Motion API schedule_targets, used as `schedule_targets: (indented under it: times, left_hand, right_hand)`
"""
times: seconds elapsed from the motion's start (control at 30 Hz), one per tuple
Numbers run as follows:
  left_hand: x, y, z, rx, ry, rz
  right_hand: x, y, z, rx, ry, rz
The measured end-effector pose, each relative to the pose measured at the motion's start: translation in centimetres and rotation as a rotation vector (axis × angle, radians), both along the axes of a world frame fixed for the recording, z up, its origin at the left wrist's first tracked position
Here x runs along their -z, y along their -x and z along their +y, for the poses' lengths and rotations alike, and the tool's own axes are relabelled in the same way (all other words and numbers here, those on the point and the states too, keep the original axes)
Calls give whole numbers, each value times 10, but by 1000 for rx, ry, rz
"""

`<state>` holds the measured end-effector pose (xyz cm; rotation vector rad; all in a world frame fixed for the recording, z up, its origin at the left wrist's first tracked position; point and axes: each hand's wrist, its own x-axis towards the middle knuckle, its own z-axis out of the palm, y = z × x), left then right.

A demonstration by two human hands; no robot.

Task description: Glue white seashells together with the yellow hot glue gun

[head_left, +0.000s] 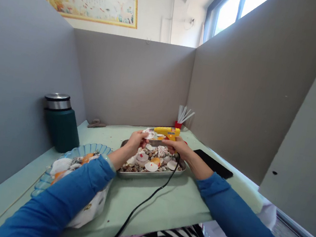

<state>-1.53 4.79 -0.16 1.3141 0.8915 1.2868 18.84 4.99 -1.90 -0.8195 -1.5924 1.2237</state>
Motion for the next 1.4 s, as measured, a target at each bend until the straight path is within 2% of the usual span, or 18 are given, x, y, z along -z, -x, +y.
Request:
schedule_targets:
  times: [0.17, 0.53, 0.97, 1.23, 1.4]
  left_hand:
    - [0, 1, 0, -32, 1, -30]
    - [-1, 0, -1, 77, 38, 12]
    - [0, 1, 2, -27, 4, -55]
    - [2, 0, 1, 62, 20, 23]
    - [4, 0, 2, 67, -4, 58]
  right_hand:
    - [-2, 0, -2, -4, 17, 4]
    - [-2, 1, -2, -6, 19, 28]
    - [1, 0, 1, 9, 3, -14]
    - [2, 0, 3, 13, -12, -29]
    - [1, 0, 2, 18, -19, -24]
